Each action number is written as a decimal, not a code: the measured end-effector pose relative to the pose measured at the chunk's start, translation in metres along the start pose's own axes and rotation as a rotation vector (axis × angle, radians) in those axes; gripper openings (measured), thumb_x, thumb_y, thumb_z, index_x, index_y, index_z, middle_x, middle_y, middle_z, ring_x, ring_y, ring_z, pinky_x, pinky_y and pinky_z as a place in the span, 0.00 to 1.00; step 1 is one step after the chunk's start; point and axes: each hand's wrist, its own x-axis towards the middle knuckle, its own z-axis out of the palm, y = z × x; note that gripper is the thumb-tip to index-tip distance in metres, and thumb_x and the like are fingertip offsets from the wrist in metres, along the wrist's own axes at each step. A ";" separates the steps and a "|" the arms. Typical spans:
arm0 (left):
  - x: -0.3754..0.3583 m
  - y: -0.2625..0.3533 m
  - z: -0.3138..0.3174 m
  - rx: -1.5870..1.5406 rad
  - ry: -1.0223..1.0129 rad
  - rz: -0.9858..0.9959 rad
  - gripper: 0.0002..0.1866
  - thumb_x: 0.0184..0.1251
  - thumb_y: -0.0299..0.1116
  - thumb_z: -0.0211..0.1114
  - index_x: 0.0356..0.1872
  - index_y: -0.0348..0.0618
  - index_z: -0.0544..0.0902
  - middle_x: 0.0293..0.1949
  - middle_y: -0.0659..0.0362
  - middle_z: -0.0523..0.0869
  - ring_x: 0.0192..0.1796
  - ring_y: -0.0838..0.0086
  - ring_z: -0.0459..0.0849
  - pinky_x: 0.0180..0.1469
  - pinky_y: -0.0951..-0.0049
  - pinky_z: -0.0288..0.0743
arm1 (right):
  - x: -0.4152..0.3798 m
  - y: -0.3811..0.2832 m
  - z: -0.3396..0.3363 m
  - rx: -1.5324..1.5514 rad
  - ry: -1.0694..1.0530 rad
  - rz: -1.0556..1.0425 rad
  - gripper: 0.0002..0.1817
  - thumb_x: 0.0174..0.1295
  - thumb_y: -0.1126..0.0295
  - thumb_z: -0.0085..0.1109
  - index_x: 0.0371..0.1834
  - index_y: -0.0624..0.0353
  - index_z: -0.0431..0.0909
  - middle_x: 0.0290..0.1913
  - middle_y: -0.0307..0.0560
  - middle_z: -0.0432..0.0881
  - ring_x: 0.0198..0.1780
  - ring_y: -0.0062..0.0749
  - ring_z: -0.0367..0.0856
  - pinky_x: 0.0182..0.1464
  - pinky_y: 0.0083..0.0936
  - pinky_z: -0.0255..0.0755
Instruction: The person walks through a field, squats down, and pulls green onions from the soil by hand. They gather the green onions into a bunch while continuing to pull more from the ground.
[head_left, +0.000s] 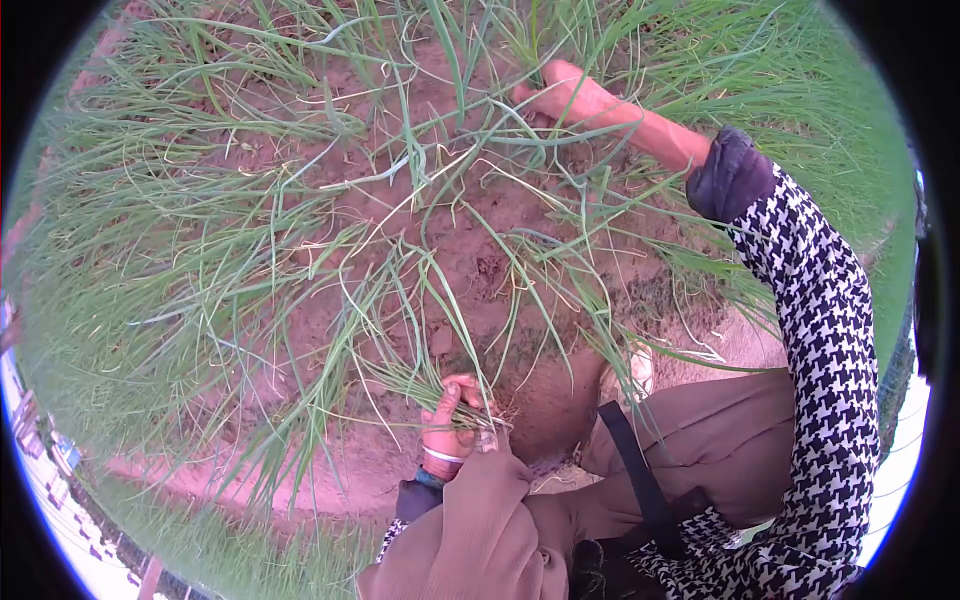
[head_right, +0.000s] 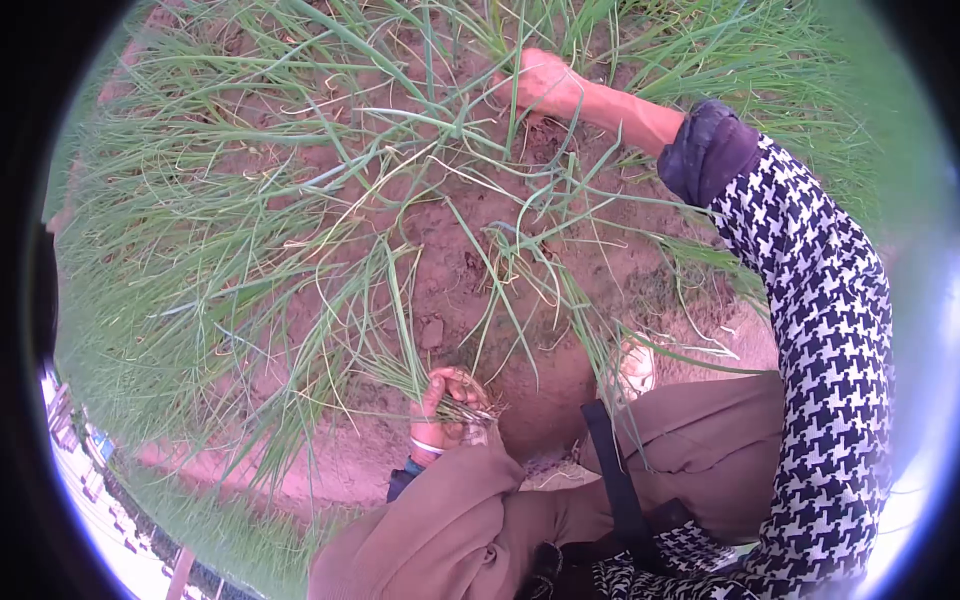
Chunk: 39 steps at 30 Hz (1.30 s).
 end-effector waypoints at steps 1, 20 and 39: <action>-0.023 0.011 -0.012 -0.003 0.047 0.015 0.13 0.67 0.39 0.55 0.41 0.38 0.74 0.26 0.58 0.74 0.30 0.70 0.78 0.33 0.70 0.77 | -0.003 -0.020 0.021 0.017 -0.163 0.027 0.14 0.57 0.62 0.56 0.33 0.65 0.76 0.19 0.44 0.78 0.17 0.25 0.77 0.19 0.21 0.73; 0.062 -0.047 0.107 0.033 -0.257 0.053 0.11 0.67 0.37 0.56 0.41 0.39 0.74 0.26 0.59 0.75 0.32 0.70 0.78 0.37 0.68 0.77 | -0.028 0.131 -0.102 -0.405 0.020 -0.520 0.14 0.46 0.67 0.63 0.35 0.61 0.79 0.32 0.57 0.81 0.36 0.44 0.81 0.37 0.36 0.73; 0.096 -0.017 0.069 0.015 -0.180 -0.038 0.13 0.67 0.37 0.55 0.42 0.38 0.74 0.26 0.58 0.74 0.31 0.68 0.78 0.35 0.67 0.77 | 0.022 0.066 -0.030 -0.178 -0.424 -0.142 0.16 0.44 0.70 0.68 0.38 0.55 0.79 0.34 0.41 0.81 0.38 0.29 0.79 0.39 0.31 0.74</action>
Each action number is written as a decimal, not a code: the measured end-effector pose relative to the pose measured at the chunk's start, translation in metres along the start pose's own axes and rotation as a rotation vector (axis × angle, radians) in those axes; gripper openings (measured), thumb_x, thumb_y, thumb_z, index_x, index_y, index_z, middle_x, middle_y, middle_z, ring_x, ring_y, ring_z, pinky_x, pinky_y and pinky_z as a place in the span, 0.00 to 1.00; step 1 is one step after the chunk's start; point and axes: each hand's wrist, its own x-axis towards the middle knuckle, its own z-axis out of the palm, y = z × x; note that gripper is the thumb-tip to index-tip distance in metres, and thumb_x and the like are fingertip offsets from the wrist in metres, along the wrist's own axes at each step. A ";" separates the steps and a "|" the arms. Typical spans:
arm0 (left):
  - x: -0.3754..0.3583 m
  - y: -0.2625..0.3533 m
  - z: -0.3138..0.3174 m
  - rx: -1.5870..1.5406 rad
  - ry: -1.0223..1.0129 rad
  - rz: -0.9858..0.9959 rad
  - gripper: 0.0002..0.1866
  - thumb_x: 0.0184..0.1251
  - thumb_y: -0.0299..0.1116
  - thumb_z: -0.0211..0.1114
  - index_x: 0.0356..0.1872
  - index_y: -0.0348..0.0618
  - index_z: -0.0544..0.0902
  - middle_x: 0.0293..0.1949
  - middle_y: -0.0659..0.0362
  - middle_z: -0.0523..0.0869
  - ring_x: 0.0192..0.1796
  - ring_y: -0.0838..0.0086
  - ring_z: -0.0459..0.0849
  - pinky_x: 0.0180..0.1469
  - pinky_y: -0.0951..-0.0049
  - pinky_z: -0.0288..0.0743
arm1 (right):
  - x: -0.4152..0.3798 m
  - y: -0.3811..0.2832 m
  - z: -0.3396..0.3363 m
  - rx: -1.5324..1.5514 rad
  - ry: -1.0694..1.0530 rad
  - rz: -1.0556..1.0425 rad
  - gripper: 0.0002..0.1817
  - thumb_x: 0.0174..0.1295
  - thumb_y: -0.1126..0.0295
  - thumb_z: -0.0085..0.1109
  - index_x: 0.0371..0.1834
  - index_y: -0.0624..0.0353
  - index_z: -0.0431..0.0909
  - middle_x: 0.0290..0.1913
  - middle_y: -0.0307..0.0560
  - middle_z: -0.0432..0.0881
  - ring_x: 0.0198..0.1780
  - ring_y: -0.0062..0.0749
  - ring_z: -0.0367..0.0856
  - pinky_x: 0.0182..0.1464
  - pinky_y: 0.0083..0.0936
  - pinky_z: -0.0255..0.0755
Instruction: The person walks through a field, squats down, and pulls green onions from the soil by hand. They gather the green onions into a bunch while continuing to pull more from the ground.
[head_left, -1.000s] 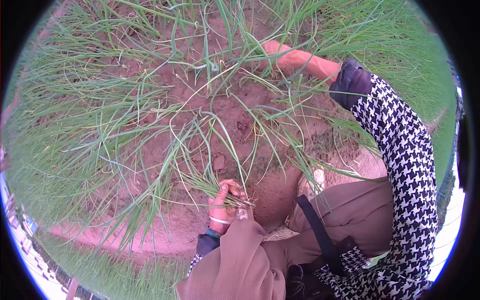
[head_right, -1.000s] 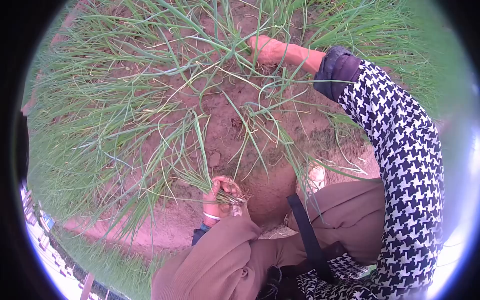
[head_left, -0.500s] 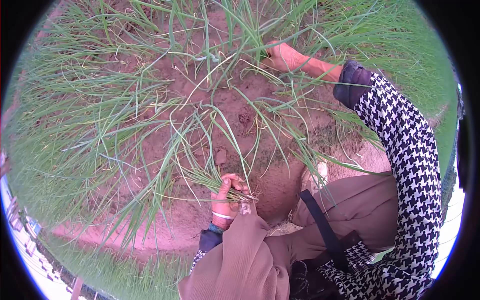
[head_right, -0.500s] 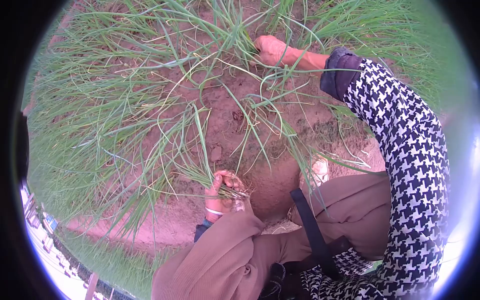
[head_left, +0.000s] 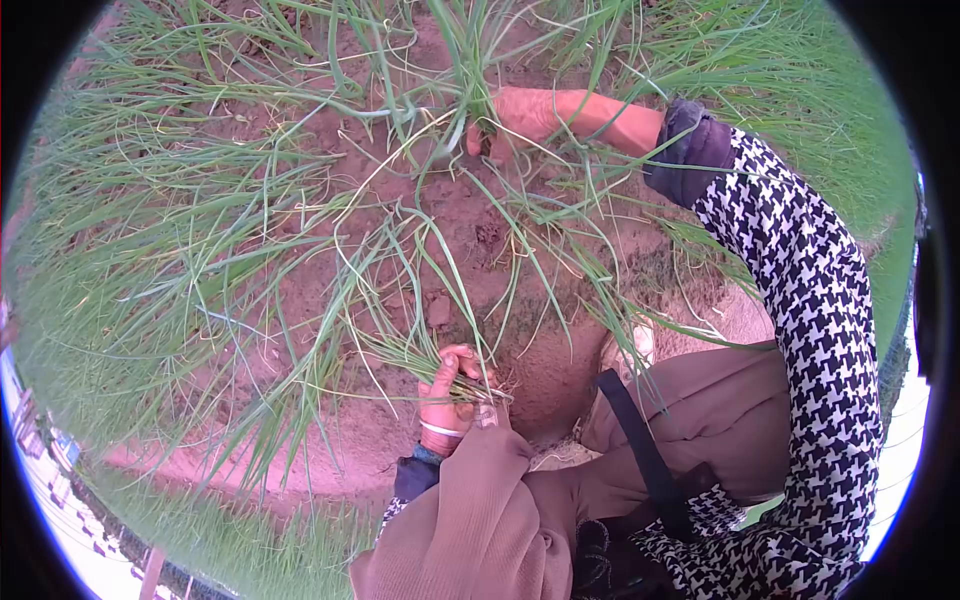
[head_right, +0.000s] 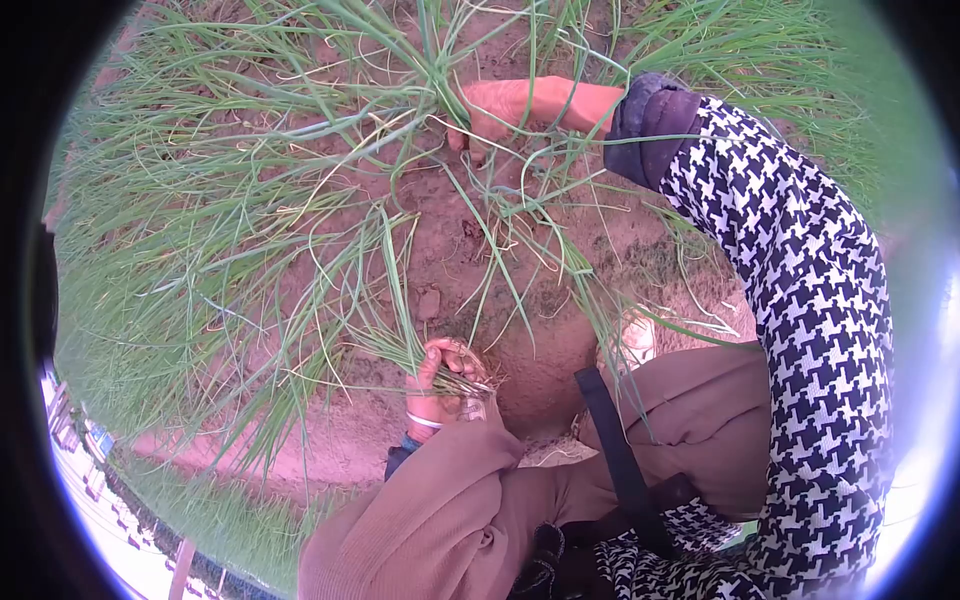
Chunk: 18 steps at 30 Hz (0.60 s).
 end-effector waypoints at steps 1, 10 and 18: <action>0.005 0.000 0.004 0.022 -0.013 0.012 0.12 0.67 0.37 0.55 0.42 0.38 0.74 0.26 0.58 0.74 0.31 0.68 0.78 0.35 0.67 0.77 | -0.007 -0.005 0.000 -0.023 0.037 0.013 0.15 0.43 0.70 0.67 0.38 0.55 0.79 0.34 0.41 0.81 0.38 0.30 0.80 0.39 0.31 0.74; 0.031 -0.003 0.019 0.059 -0.093 0.009 0.12 0.67 0.37 0.55 0.42 0.38 0.74 0.27 0.58 0.74 0.32 0.70 0.78 0.36 0.69 0.77 | -0.025 0.036 -0.029 -0.071 0.487 -0.158 0.17 0.50 0.60 0.63 0.37 0.60 0.78 0.34 0.53 0.81 0.40 0.43 0.79 0.43 0.37 0.72; -0.014 0.005 -0.036 -0.013 -0.043 -0.002 0.12 0.67 0.37 0.55 0.43 0.39 0.74 0.27 0.59 0.75 0.32 0.70 0.78 0.37 0.69 0.77 | 0.017 -0.024 0.057 -0.377 0.399 -0.071 0.14 0.52 0.67 0.61 0.41 0.60 0.77 0.34 0.56 0.79 0.41 0.45 0.79 0.44 0.38 0.72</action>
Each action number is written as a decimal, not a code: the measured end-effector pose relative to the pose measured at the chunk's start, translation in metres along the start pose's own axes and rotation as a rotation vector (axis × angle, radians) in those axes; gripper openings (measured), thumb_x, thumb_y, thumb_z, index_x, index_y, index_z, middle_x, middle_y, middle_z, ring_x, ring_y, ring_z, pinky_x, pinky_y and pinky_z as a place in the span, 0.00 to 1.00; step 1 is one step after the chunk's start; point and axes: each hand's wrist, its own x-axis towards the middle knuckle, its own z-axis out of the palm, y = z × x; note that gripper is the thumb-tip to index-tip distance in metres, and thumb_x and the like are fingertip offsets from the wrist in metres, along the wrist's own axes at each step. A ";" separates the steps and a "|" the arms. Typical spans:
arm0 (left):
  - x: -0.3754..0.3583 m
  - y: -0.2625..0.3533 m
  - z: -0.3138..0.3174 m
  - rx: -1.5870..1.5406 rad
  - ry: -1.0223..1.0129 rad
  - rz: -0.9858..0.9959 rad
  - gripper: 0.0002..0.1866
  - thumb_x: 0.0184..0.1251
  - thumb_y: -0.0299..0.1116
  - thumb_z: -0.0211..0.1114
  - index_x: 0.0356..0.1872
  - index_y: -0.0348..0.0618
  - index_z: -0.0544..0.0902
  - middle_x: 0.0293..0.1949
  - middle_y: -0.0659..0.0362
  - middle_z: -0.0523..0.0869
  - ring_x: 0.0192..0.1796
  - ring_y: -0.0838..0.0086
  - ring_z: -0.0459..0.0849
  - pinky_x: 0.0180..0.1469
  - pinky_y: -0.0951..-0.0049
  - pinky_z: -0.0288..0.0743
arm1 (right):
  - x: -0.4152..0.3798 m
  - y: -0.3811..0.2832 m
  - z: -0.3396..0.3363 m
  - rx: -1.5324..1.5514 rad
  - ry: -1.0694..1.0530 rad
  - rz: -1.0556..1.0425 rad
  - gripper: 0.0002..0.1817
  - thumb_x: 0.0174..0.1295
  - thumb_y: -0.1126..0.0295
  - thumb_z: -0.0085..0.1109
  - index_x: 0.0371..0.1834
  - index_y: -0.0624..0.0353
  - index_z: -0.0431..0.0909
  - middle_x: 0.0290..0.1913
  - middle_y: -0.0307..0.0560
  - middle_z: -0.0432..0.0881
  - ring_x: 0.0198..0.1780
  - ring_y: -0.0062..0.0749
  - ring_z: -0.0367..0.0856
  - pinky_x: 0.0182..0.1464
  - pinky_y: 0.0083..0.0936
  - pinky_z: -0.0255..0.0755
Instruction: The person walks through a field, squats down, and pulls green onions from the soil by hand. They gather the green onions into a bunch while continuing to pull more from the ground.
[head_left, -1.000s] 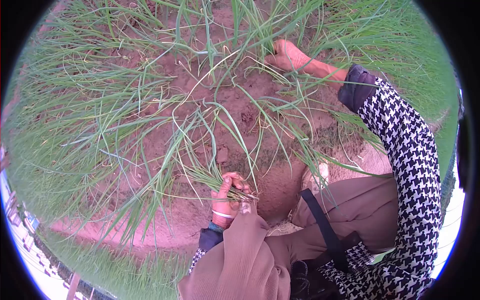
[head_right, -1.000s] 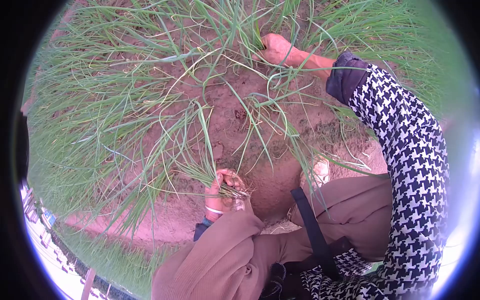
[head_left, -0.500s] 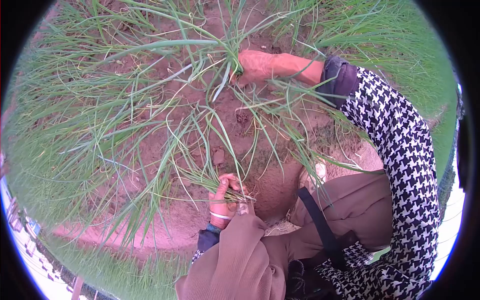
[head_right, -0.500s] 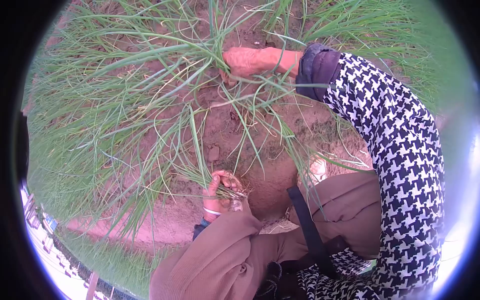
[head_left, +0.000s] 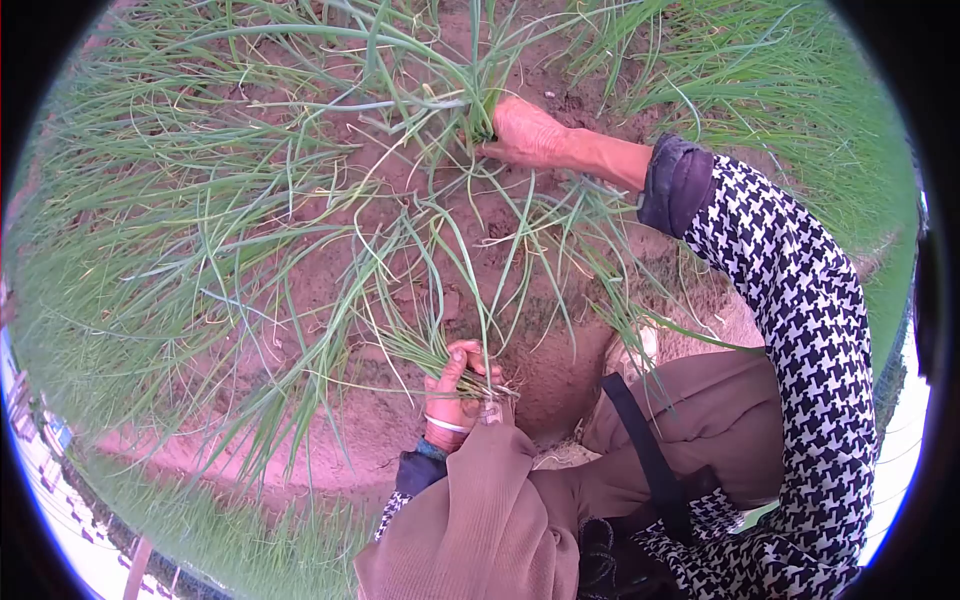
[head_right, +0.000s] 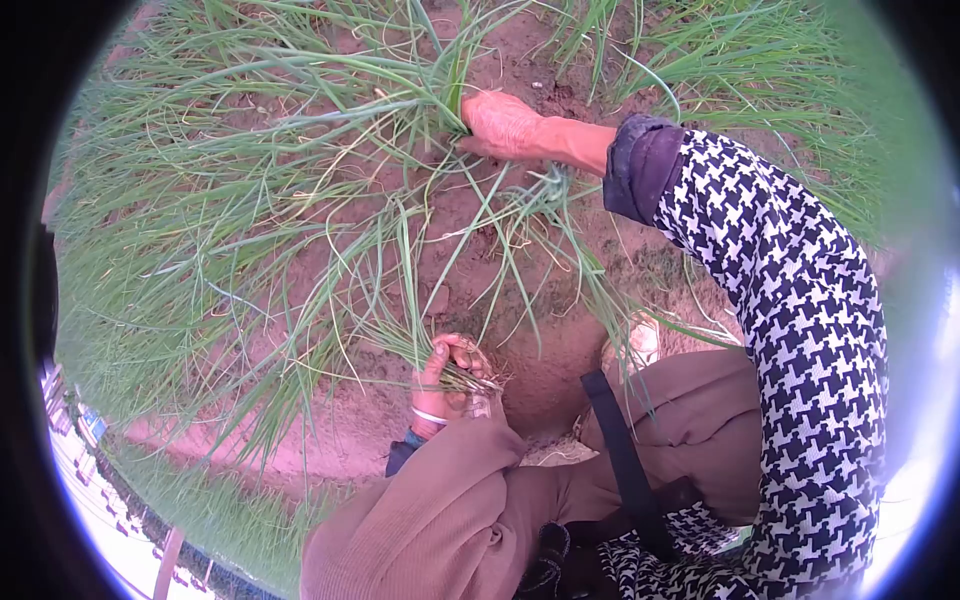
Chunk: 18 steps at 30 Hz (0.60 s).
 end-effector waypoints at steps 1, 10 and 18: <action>-0.005 0.003 -0.006 -0.036 -0.018 -0.005 0.11 0.68 0.36 0.55 0.43 0.39 0.74 0.27 0.59 0.75 0.32 0.70 0.78 0.37 0.69 0.78 | -0.003 -0.007 0.011 -0.026 0.090 -0.025 0.15 0.52 0.65 0.62 0.40 0.60 0.77 0.36 0.54 0.79 0.41 0.43 0.79 0.45 0.36 0.72; -0.007 -0.018 -0.014 -0.086 -0.039 -0.041 0.11 0.68 0.36 0.54 0.43 0.39 0.74 0.27 0.59 0.74 0.33 0.70 0.78 0.38 0.67 0.77 | -0.008 -0.018 0.012 0.214 0.253 0.122 0.17 0.55 0.60 0.58 0.36 0.65 0.75 0.29 0.62 0.79 0.36 0.56 0.78 0.40 0.43 0.71; -0.019 0.010 -0.028 -0.052 -0.015 -0.002 0.09 0.67 0.36 0.55 0.40 0.41 0.74 0.26 0.59 0.72 0.32 0.68 0.75 0.34 0.65 0.74 | 0.027 -0.052 0.031 0.085 0.145 -0.025 0.17 0.55 0.59 0.58 0.36 0.63 0.77 0.34 0.58 0.79 0.37 0.53 0.78 0.41 0.41 0.72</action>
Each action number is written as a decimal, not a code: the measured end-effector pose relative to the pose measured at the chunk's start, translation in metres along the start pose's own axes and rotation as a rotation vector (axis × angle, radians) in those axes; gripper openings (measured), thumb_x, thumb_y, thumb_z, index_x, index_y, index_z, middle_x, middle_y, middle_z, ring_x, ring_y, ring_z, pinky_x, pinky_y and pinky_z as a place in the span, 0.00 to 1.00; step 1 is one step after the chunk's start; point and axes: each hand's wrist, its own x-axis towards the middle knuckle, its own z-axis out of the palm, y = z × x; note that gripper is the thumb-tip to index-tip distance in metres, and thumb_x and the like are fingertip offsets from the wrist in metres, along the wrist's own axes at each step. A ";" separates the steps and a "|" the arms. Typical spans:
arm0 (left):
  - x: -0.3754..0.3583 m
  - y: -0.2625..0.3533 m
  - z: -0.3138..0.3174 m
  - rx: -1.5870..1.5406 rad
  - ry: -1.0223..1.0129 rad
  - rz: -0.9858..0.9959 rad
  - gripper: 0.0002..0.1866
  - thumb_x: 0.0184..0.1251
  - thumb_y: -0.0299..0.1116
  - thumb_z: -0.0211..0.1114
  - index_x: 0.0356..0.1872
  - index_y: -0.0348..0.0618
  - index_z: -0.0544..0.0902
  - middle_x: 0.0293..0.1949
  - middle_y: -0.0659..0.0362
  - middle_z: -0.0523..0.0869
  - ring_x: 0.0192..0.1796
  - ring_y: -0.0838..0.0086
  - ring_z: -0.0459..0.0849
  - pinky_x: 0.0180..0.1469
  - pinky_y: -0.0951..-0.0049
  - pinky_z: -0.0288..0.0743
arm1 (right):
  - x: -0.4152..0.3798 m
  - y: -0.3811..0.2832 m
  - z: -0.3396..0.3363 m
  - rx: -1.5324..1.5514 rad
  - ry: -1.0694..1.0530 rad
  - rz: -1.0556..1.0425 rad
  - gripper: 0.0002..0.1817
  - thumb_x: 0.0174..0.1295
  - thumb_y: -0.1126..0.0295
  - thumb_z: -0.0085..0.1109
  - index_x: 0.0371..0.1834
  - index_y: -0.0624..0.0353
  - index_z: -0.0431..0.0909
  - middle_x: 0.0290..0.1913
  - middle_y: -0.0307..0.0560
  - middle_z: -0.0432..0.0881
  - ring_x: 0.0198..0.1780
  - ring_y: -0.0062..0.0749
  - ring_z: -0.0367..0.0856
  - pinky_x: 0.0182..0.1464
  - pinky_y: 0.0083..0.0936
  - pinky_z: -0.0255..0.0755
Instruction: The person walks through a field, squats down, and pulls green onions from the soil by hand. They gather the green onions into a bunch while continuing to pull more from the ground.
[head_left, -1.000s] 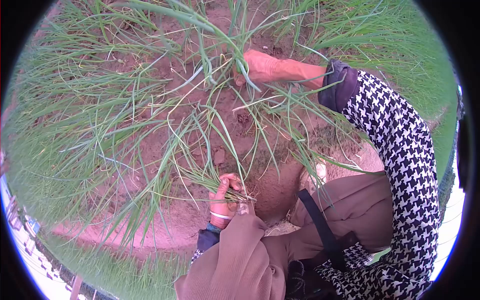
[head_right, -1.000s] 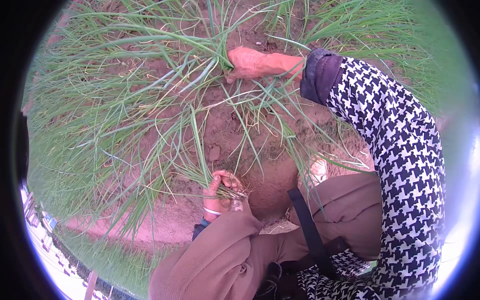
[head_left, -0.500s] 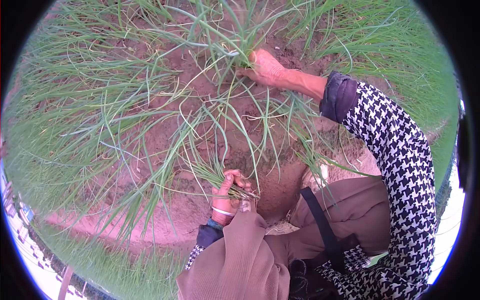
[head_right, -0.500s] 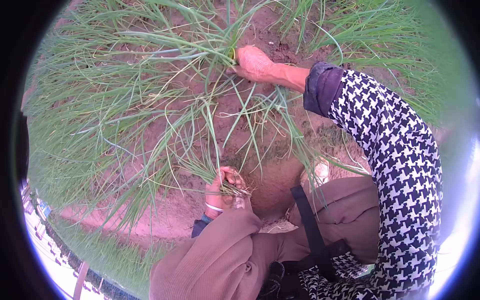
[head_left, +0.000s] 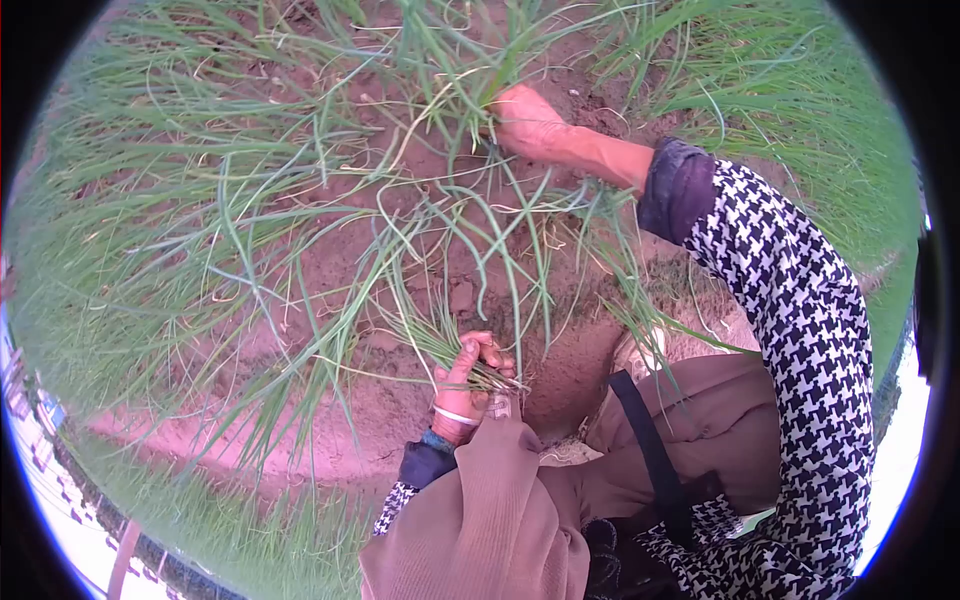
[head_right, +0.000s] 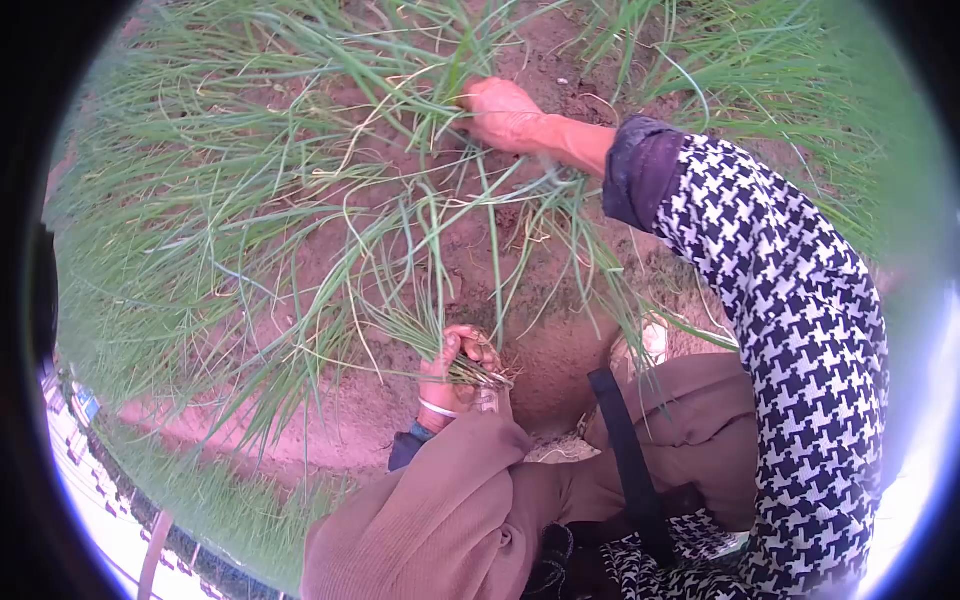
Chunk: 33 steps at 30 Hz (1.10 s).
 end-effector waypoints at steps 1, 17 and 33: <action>-0.003 0.009 0.002 0.028 0.011 -0.038 0.10 0.67 0.36 0.55 0.41 0.41 0.74 0.26 0.59 0.72 0.33 0.68 0.76 0.35 0.65 0.75 | -0.004 -0.002 -0.004 0.158 0.049 0.098 0.17 0.56 0.58 0.58 0.37 0.63 0.77 0.33 0.58 0.79 0.37 0.52 0.79 0.40 0.40 0.71; -0.011 0.013 -0.019 0.071 0.030 -0.042 0.11 0.67 0.37 0.55 0.41 0.41 0.74 0.27 0.59 0.74 0.31 0.68 0.78 0.37 0.67 0.78 | 0.018 -0.029 0.025 0.130 0.020 0.380 0.23 0.52 0.58 0.54 0.41 0.69 0.74 0.33 0.64 0.80 0.40 0.56 0.80 0.46 0.42 0.72; -0.005 0.020 -0.008 -0.046 0.033 -0.024 0.09 0.66 0.35 0.56 0.40 0.40 0.73 0.26 0.59 0.73 0.31 0.70 0.75 0.37 0.67 0.74 | 0.046 -0.104 0.048 0.174 0.277 0.339 0.18 0.48 0.64 0.60 0.42 0.60 0.77 0.35 0.59 0.81 0.41 0.52 0.81 0.44 0.41 0.74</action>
